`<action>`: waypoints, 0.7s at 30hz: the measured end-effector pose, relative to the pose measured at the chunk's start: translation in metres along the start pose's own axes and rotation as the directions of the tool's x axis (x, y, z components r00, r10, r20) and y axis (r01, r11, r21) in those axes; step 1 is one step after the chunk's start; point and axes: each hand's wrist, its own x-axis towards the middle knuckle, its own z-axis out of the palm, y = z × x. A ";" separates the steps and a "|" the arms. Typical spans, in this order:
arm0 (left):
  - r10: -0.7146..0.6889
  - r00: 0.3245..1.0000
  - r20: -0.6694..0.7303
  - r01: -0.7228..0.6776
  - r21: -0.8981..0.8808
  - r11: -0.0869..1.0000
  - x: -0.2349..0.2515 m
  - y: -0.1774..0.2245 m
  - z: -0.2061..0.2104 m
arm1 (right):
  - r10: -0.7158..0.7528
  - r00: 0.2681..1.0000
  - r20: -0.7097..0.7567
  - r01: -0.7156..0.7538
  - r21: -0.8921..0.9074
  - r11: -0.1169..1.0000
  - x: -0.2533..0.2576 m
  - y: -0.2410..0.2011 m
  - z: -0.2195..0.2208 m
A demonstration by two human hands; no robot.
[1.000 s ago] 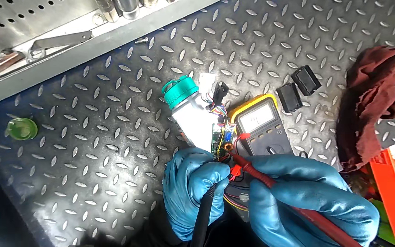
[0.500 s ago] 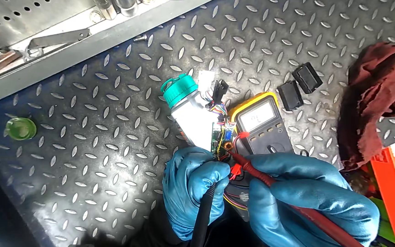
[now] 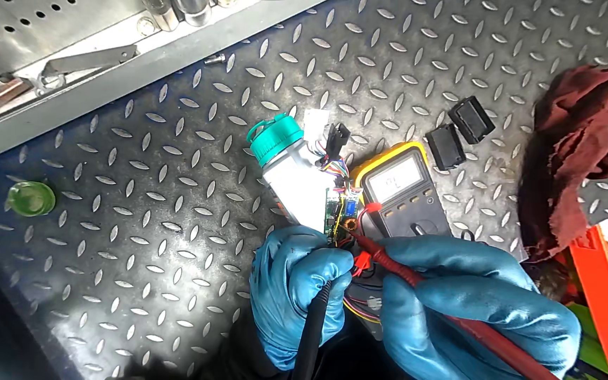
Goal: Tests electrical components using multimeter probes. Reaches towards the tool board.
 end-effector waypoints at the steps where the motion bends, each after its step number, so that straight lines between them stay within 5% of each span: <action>1: -0.002 1.000 -0.004 0.002 -0.004 1.000 0.000 0.000 0.000 | -0.002 1.000 0.002 0.002 0.000 1.000 0.000 0.000 0.000; 10: 0.003 1.000 -0.031 -0.006 -0.099 0.995 -0.001 -0.003 0.003 | -0.013 0.997 -0.079 0.017 0.046 0.999 -0.004 -0.003 -0.003; 21: 0.005 1.000 -0.009 -0.006 -0.110 0.994 -0.002 -0.004 0.000 | 0.003 1.000 -0.009 -0.002 0.040 0.999 -0.004 -0.002 -0.005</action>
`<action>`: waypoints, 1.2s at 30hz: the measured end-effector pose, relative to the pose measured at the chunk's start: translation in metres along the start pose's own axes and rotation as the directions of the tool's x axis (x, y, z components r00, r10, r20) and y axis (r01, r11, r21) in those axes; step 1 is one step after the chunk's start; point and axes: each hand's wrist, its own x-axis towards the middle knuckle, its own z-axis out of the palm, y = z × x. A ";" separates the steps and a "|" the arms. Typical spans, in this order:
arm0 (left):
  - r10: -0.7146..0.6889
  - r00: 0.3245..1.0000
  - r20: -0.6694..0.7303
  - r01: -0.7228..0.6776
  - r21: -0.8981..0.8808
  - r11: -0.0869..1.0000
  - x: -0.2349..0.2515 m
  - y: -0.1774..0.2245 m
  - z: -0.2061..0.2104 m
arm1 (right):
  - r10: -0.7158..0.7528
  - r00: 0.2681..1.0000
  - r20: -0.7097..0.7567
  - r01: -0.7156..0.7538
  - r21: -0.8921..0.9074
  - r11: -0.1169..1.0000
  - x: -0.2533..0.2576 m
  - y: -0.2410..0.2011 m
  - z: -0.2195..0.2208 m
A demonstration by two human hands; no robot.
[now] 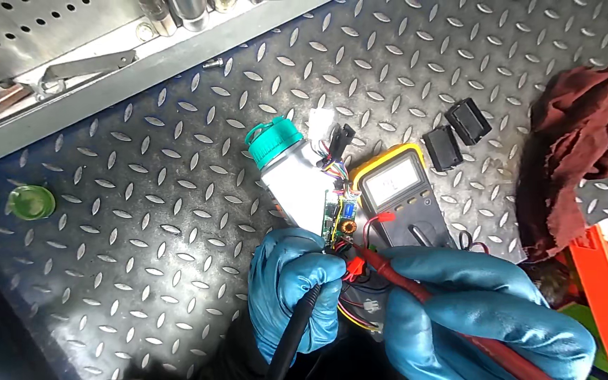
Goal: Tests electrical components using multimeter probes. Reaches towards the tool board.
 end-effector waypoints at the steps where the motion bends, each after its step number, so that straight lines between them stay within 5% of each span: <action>1: -0.003 1.000 0.005 0.003 -0.009 1.000 0.000 0.000 0.000 | 0.005 1.000 -0.004 -0.005 -0.003 1.000 0.000 0.001 0.000; 36: -0.020 0.998 0.051 0.020 0.017 1.000 0.003 0.003 -0.003 | 0.050 0.997 -0.056 -0.050 0.007 0.999 0.004 0.002 0.005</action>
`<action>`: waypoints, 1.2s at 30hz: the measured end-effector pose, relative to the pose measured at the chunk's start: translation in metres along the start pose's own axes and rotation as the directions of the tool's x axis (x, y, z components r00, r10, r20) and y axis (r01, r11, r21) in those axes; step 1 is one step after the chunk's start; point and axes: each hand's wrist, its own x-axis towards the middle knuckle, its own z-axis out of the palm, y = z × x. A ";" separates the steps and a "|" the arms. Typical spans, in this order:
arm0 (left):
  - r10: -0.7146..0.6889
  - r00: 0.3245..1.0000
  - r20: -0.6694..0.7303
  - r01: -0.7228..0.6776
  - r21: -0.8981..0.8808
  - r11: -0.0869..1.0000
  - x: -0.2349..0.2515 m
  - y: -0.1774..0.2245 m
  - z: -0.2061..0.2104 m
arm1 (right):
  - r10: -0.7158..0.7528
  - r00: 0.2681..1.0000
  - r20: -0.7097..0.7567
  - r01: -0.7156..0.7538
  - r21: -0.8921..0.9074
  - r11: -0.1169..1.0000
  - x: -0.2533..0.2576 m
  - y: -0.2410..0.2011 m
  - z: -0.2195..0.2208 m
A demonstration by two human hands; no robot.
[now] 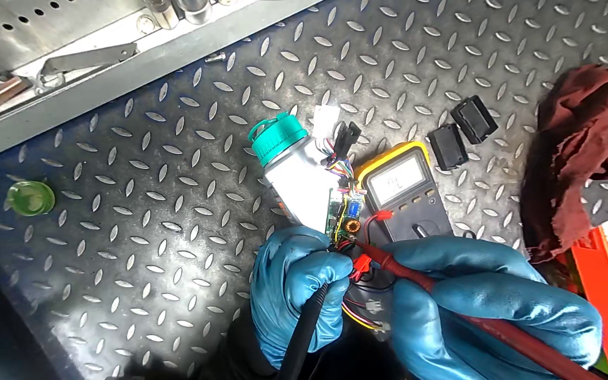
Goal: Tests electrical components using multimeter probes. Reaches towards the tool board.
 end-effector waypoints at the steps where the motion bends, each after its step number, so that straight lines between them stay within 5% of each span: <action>1: 0.001 1.000 0.001 -0.001 0.003 1.000 0.000 0.000 0.000 | 0.000 1.000 -0.006 0.000 -0.002 1.000 0.000 0.000 0.000; 18: 0.005 1.000 -0.007 -0.005 -0.007 1.000 0.000 0.000 0.000 | -0.009 1.000 0.019 0.009 0.015 1.000 -0.001 -0.001 -0.002; 25: -0.001 0.977 -0.215 -0.057 -0.262 0.963 0.000 -0.002 0.003 | -0.071 0.993 -0.094 0.078 0.080 0.994 0.001 -0.004 -0.004; 30: 0.001 0.966 -0.259 -0.063 -0.232 0.971 0.001 -0.008 0.001 | -0.172 0.975 0.141 0.184 -0.078 0.980 0.003 -0.001 -0.034; 33: 0.008 0.971 -0.238 -0.054 -0.186 0.981 0.003 -0.011 -0.004 | -0.135 0.961 0.242 0.145 -0.025 0.989 0.005 -0.006 -0.045; 36: -0.019 0.981 -0.193 -0.018 -0.186 0.982 0.006 -0.009 -0.007 | -0.126 0.971 0.204 0.149 -0.104 0.983 0.007 -0.014 -0.035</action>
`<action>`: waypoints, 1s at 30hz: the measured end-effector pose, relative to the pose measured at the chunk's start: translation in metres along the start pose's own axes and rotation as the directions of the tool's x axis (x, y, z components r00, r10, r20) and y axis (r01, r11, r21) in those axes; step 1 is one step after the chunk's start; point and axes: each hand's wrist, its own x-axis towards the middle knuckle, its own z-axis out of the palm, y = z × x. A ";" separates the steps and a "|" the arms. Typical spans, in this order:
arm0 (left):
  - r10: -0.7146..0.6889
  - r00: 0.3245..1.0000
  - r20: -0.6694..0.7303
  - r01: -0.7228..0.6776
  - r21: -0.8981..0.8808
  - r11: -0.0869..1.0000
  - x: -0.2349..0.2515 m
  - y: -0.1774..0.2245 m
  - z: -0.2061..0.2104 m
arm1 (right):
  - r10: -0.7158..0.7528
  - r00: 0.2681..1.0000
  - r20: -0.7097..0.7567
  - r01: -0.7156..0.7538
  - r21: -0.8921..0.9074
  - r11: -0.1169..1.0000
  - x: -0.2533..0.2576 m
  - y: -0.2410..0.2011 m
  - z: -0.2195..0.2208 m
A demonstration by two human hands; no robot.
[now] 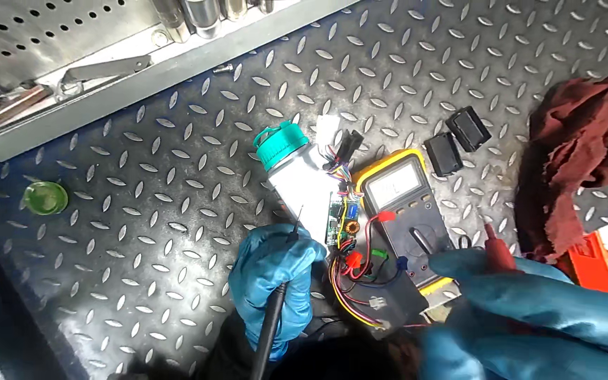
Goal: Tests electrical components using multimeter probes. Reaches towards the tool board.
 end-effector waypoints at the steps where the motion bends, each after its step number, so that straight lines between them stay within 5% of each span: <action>1: 0.001 1.000 0.005 -0.001 0.005 1.000 0.000 0.000 0.000 | -0.008 1.000 -0.030 0.006 -0.059 0.998 0.000 -0.002 0.007; 7: 0.052 0.997 0.063 -0.060 0.130 0.990 0.000 -0.003 0.000 | 0.084 0.991 0.103 -0.051 -0.286 0.957 -0.011 0.001 0.030; 12: 0.067 0.982 0.178 -0.101 0.190 0.977 0.001 -0.004 -0.002 | 0.052 0.988 0.146 -0.055 0.012 0.998 -0.004 0.018 0.010; 17: 0.087 0.976 0.201 -0.121 0.162 0.979 0.004 0.001 0.003 | 0.087 0.992 0.093 -0.115 0.362 0.925 0.005 0.039 0.002; 30: 0.133 0.982 0.134 -0.147 0.102 0.984 0.001 -0.010 0.006 | 0.158 0.983 0.094 -0.179 0.678 0.713 0.011 0.069 0.013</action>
